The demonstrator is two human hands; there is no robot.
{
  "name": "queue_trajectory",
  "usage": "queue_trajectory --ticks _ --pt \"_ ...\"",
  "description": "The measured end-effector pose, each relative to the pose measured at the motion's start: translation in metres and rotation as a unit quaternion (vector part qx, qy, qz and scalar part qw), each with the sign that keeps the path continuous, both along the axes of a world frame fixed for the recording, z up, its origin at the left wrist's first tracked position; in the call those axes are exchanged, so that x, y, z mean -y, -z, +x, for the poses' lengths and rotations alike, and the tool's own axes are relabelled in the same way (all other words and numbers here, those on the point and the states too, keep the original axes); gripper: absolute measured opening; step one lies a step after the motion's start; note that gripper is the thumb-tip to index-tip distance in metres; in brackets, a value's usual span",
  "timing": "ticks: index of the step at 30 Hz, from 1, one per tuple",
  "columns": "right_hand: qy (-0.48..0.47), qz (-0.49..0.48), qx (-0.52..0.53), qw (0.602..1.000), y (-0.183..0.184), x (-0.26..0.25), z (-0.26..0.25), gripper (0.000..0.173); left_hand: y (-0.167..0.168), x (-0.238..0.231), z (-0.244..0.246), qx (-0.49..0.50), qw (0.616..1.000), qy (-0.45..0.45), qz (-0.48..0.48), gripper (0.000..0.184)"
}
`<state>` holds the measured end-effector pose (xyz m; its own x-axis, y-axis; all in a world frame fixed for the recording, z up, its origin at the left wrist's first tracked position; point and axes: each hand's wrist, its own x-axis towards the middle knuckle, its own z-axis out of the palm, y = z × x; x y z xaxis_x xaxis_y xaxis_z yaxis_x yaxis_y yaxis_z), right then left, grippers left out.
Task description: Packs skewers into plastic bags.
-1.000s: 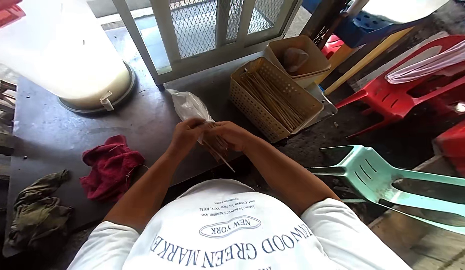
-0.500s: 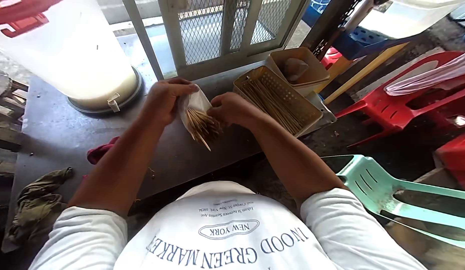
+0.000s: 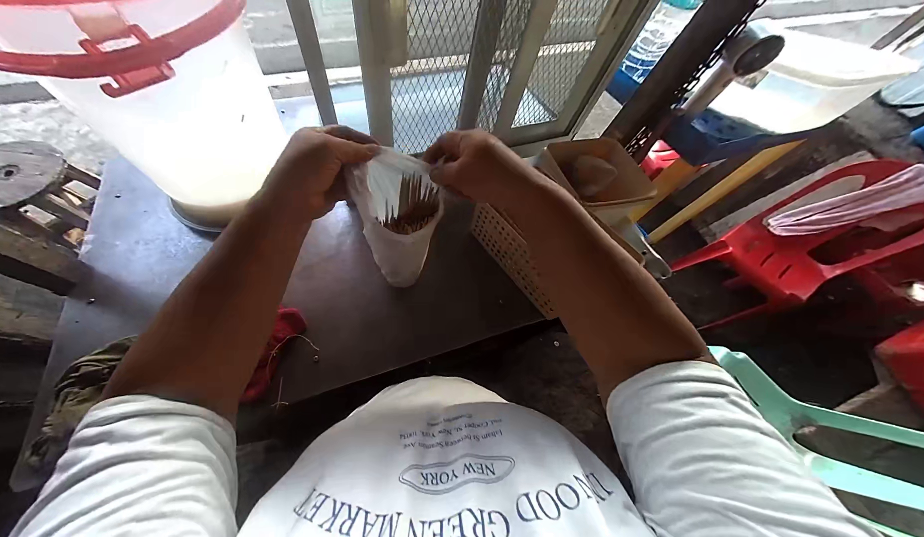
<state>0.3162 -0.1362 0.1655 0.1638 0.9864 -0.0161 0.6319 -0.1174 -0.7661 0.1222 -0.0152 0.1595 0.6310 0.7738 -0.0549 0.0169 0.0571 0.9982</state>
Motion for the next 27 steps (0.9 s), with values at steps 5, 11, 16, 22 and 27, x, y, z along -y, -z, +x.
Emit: queue_trajectory --ticks 5,11,16,22,27 --pt "0.025 0.094 0.021 0.995 -0.018 0.012 -0.002 0.019 -0.015 0.013 0.004 0.052 0.998 0.002 -0.024 0.009" --pt "0.06 0.106 0.112 0.986 -0.02 0.016 0.003 0.023 -0.018 0.017 0.015 0.078 0.996 0.007 -0.045 0.008" --pt "0.057 0.094 0.167 0.98 -0.022 0.043 0.0 0.024 -0.022 0.032 0.017 0.061 0.998 0.027 -0.001 0.006" --pt "0.052 -0.002 0.112 0.992 0.022 0.097 -0.041 0.083 0.011 0.077 0.024 0.027 0.992 0.117 0.032 0.007" --pt "0.189 0.081 0.083 0.975 0.088 0.114 -0.055 0.025 0.041 0.096 0.023 0.015 0.954 0.25 0.163 0.011"
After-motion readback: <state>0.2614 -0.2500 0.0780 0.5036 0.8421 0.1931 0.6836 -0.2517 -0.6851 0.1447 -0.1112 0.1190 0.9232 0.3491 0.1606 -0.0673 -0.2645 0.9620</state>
